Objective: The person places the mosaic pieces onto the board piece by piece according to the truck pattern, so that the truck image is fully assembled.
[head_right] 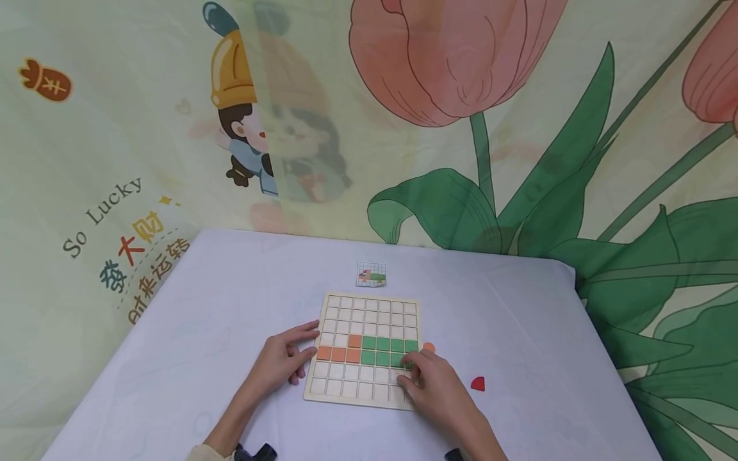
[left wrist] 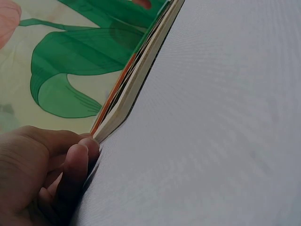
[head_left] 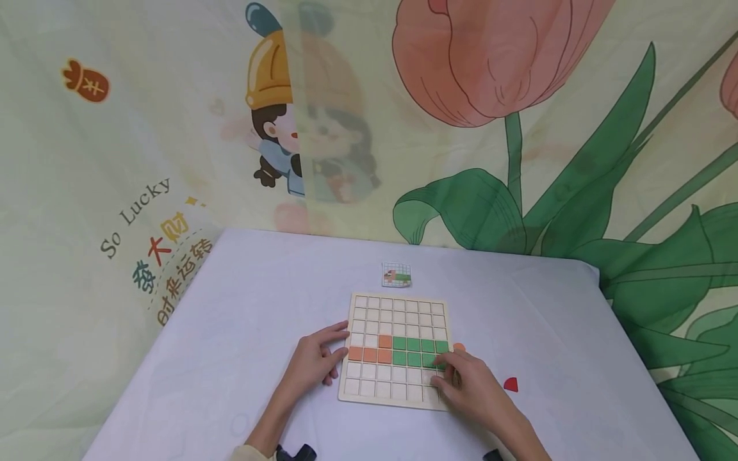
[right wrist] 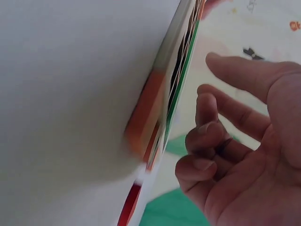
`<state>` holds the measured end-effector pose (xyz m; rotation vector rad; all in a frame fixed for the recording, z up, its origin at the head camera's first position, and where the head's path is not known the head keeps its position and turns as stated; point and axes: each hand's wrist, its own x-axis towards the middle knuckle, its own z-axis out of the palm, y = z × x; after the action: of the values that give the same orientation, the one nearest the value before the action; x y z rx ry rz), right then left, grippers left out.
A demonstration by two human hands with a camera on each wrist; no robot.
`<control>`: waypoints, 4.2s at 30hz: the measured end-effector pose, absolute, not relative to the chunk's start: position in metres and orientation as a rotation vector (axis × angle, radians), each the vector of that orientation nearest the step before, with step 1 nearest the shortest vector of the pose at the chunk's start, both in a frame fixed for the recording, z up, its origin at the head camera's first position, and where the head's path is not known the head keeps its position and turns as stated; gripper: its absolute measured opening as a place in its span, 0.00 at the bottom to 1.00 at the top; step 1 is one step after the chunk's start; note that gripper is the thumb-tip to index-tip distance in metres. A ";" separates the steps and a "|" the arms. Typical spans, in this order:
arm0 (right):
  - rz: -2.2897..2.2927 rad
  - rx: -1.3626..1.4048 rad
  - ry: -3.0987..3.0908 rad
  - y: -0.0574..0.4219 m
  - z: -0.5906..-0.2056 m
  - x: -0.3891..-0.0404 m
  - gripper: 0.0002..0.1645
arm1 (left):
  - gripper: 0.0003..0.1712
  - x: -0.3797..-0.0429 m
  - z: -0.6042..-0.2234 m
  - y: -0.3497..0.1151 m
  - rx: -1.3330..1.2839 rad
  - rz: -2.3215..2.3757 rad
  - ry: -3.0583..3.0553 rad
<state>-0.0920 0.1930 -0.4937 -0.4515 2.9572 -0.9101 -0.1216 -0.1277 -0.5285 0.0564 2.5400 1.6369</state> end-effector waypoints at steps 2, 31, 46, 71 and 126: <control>-0.915 -0.446 2.956 0.202 -0.494 -0.088 0.14 | 0.25 -0.122 -0.529 -0.127 0.057 1.637 2.537; -0.728 0.017 2.714 0.245 -0.502 -0.062 0.20 | 0.25 -0.122 -0.530 -0.128 0.047 1.648 2.528; -0.704 -0.040 2.754 0.248 -0.502 -0.061 0.19 | 0.25 -0.122 -0.530 -0.128 0.045 1.645 2.530; -0.815 -0.623 2.999 0.240 -0.499 -0.079 0.13 | 0.25 -0.123 -0.529 -0.128 0.036 1.635 2.560; -0.743 -0.545 2.940 0.131 -0.483 -0.164 0.12 | 0.24 -0.124 -0.531 -0.129 0.074 1.645 2.525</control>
<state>-0.1637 0.1312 -0.4826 -0.5446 2.9404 -0.7431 -0.1236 -0.1294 -0.5307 0.0740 2.5248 1.6452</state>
